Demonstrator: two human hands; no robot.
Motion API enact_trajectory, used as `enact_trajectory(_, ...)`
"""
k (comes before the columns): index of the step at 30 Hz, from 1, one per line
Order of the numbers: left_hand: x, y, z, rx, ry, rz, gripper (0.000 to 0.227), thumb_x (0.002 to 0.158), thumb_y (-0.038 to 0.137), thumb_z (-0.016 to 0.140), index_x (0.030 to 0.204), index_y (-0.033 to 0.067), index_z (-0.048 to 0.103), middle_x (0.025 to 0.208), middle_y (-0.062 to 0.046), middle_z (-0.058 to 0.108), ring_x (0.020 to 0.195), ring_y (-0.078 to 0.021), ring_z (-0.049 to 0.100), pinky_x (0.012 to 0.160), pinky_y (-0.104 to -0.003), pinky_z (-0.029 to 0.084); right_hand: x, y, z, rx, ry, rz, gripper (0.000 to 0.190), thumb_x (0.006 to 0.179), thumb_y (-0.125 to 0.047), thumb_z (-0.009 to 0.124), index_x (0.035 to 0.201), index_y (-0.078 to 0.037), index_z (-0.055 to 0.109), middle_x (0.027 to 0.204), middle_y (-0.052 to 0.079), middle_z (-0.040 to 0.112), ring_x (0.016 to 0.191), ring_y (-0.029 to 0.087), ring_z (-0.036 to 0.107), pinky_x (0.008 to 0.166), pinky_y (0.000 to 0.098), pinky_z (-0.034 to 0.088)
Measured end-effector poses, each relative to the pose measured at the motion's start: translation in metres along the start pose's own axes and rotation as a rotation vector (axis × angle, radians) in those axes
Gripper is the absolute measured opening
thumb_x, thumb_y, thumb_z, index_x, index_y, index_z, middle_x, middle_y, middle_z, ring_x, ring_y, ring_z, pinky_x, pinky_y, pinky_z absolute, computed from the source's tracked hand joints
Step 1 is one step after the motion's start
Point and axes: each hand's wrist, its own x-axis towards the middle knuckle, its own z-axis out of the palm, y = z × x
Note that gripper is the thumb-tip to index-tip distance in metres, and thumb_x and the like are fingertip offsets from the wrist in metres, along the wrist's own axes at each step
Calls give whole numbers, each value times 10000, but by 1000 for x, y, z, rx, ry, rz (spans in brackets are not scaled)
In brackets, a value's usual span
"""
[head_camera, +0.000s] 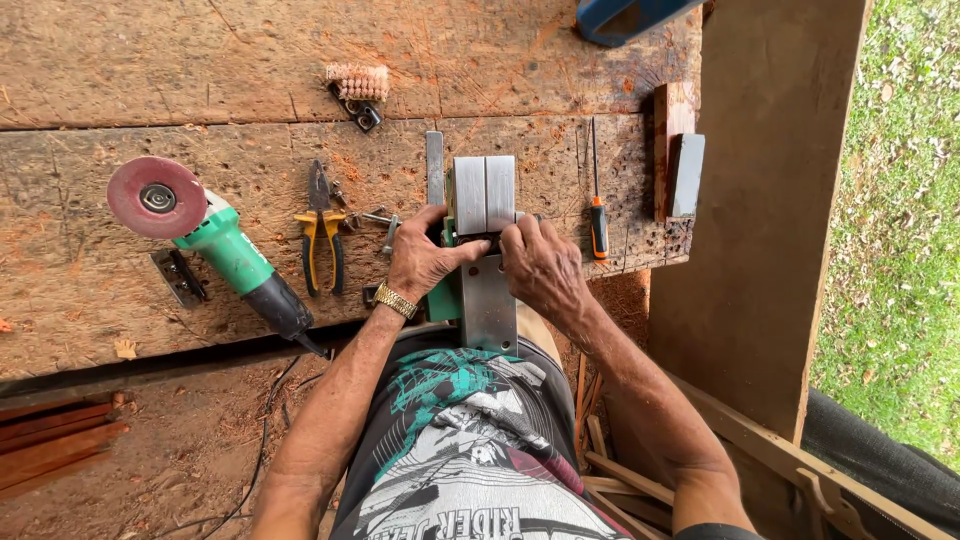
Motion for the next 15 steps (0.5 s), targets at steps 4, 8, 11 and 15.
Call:
enact_trajectory(4,1,0,1,25,-7,-2,632,624,412,928,1097,27,761,1002,-78,728,902,-171,718,794,-333,590,1,0,-1,-19,-137,103,238,1013,-212,656,832,-89,562,740,32,541,590,175,593,427,369,467)
enact_trajectory(8,0,1,0,-2,-3,30,635,633,419,929,1101,25,757,1028,-76,730,927,-174,716,821,-333,585,2,1,-6,18,-2,16,282,899,-295,719,868,-65,558,809,81,540,680,236,612,492,380,494)
enact_trajectory(11,1,3,2,12,-5,12,650,620,426,929,1107,32,755,1033,-69,731,931,-171,718,818,-330,586,1,0,-6,0,-21,16,196,919,-242,698,909,-83,584,803,63,545,702,231,629,503,382,499)
enact_trajectory(15,1,-5,2,-41,2,31,653,636,415,926,1135,31,752,1043,-65,740,950,-170,719,852,-328,585,6,-3,-9,47,39,19,195,963,-232,650,928,-50,589,812,78,550,684,234,634,491,362,502)
